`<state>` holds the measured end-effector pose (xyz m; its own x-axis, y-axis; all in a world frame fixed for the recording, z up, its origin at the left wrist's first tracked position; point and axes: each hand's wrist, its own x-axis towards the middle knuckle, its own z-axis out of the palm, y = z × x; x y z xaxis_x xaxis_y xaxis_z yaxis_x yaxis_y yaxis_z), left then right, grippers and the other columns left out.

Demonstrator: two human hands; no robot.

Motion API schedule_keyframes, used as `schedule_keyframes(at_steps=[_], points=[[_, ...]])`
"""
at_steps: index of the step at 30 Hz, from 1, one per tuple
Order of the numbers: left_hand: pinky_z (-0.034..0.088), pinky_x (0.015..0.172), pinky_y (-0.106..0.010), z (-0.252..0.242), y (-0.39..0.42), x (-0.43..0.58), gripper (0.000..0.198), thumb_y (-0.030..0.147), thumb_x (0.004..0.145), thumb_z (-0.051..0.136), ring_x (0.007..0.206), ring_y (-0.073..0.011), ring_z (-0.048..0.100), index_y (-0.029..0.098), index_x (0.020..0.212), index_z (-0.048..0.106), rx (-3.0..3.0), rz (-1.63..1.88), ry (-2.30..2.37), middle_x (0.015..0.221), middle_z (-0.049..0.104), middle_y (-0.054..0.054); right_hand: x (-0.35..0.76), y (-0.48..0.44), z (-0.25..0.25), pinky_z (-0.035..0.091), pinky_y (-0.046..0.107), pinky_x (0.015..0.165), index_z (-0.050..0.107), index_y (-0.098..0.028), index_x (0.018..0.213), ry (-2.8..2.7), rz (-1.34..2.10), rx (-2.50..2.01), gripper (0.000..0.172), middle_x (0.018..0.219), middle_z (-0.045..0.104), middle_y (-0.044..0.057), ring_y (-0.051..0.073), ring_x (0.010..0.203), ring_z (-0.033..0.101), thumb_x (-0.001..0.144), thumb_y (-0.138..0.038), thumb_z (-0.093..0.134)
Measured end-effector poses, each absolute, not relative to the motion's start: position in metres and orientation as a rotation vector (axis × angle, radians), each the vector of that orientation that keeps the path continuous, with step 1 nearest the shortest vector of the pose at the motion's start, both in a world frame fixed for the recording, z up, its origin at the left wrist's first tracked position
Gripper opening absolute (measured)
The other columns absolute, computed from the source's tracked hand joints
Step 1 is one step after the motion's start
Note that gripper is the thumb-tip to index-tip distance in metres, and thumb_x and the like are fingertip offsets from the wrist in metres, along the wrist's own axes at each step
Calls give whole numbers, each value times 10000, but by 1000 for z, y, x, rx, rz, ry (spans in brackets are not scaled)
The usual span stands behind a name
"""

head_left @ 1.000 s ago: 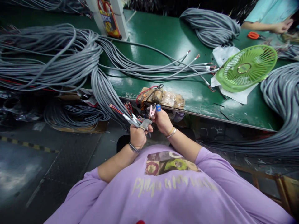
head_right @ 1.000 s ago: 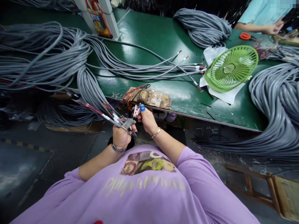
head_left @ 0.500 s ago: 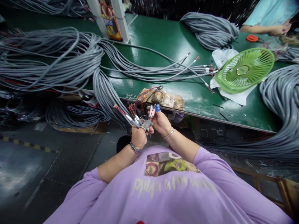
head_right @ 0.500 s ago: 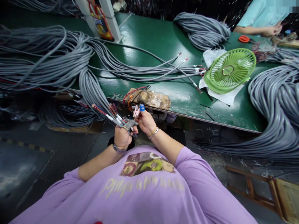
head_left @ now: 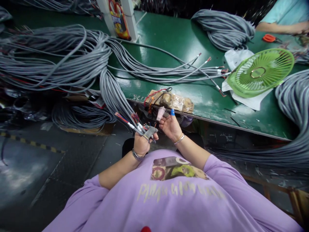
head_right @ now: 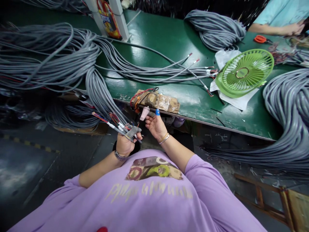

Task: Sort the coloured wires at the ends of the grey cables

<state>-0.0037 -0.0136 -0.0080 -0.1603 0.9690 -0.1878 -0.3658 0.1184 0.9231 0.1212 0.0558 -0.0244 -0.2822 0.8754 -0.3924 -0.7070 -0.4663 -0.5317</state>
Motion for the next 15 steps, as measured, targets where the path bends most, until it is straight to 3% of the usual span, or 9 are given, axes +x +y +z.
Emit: schedule_keyframes(at_steps=[5,9,15], points=[[251,358,-178,-15,-13,-9,283,397,673,773,468,-114,598,131,730,698,711,1326,1096,557,659,-40,131,54,-29,341,215,509,566,-206,769,-297,1896,-856,430,711,609,-21,84,530,437,807,-632,605],[262,374,-171,-16,-10,-12,355,415,645,801,589,-140,659,133,845,719,710,1267,1022,726,724,-87,139,52,-29,341,206,505,587,-194,769,-367,1867,-872,366,718,604,-22,73,542,446,762,-544,693],[278,391,-181,-21,-8,-18,407,472,664,784,669,-162,675,142,898,738,774,1135,944,848,743,-129,149,37,-28,349,215,521,636,-186,792,-788,1665,-964,323,704,589,-26,73,554,435,700,-469,760]])
